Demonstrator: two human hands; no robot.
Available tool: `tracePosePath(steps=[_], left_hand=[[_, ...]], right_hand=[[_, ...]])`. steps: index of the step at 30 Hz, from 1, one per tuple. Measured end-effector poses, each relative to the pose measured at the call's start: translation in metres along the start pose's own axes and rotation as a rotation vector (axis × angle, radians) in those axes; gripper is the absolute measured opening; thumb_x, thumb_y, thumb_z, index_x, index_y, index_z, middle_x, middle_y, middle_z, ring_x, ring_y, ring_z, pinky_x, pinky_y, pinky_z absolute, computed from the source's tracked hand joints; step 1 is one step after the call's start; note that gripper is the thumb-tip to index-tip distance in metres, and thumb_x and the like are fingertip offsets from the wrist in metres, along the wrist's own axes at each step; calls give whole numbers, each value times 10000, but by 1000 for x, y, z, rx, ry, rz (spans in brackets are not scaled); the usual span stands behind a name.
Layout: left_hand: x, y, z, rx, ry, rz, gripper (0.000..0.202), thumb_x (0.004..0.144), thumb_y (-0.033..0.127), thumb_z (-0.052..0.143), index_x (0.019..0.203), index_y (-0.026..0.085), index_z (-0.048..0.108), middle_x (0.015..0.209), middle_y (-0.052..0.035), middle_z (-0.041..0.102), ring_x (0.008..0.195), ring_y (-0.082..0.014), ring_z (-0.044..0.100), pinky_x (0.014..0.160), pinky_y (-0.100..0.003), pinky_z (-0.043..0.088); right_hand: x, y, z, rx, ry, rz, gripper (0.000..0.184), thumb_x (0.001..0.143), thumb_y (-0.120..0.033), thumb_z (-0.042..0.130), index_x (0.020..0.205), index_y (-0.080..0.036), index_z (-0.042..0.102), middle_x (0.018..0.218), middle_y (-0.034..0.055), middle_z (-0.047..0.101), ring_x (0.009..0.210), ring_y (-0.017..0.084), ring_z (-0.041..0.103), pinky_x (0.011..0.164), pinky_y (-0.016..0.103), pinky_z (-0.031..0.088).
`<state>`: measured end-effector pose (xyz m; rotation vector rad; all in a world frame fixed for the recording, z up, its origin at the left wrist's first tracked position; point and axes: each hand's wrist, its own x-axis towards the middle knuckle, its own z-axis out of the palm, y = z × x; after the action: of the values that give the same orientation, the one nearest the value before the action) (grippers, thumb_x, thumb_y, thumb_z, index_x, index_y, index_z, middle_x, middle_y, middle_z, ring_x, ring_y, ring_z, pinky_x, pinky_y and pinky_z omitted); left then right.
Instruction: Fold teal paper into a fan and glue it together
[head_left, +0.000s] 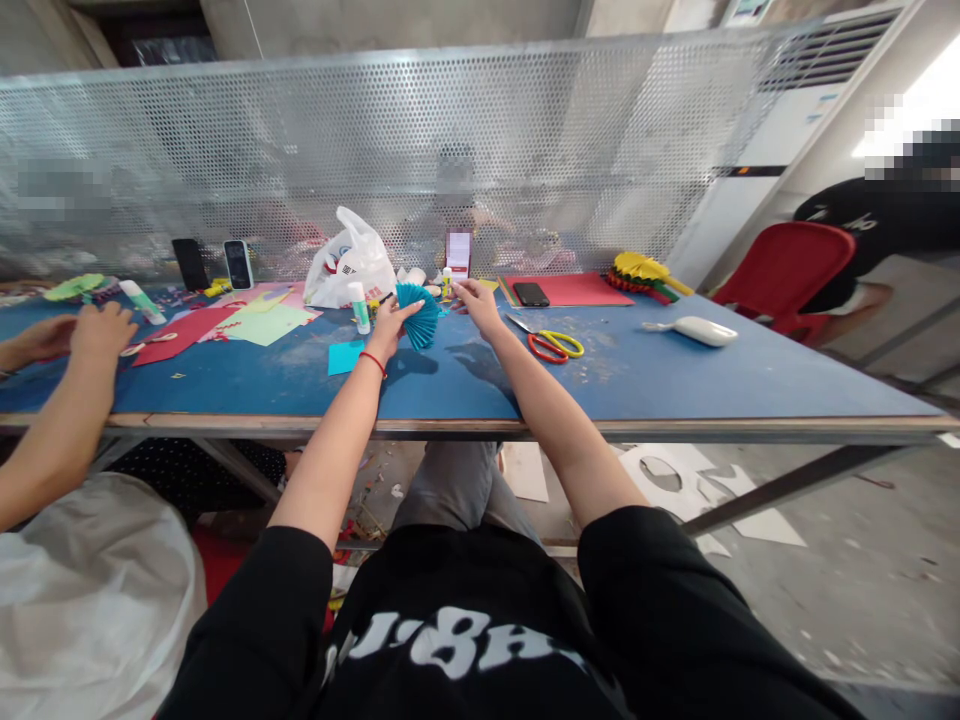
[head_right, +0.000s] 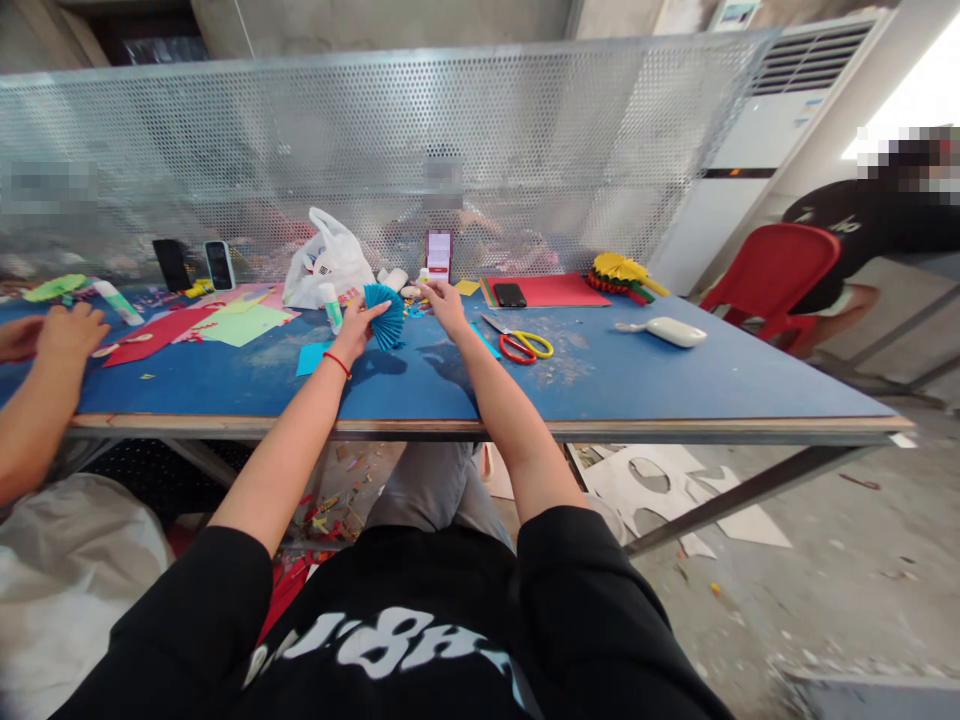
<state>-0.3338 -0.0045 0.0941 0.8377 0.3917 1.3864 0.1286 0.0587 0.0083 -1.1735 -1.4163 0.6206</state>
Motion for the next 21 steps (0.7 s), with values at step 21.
tracePosePath(steps=[21], left_hand=[[48, -286, 146, 212, 21, 1, 255, 920, 542, 717, 993, 298, 704, 978, -96, 758, 1230, -364, 692, 962, -526, 619]], right_hand=[[7, 7, -8, 30, 297, 57, 608, 976, -748, 467, 1120, -183, 640, 957, 81, 729, 660, 141, 661, 602, 243, 507]])
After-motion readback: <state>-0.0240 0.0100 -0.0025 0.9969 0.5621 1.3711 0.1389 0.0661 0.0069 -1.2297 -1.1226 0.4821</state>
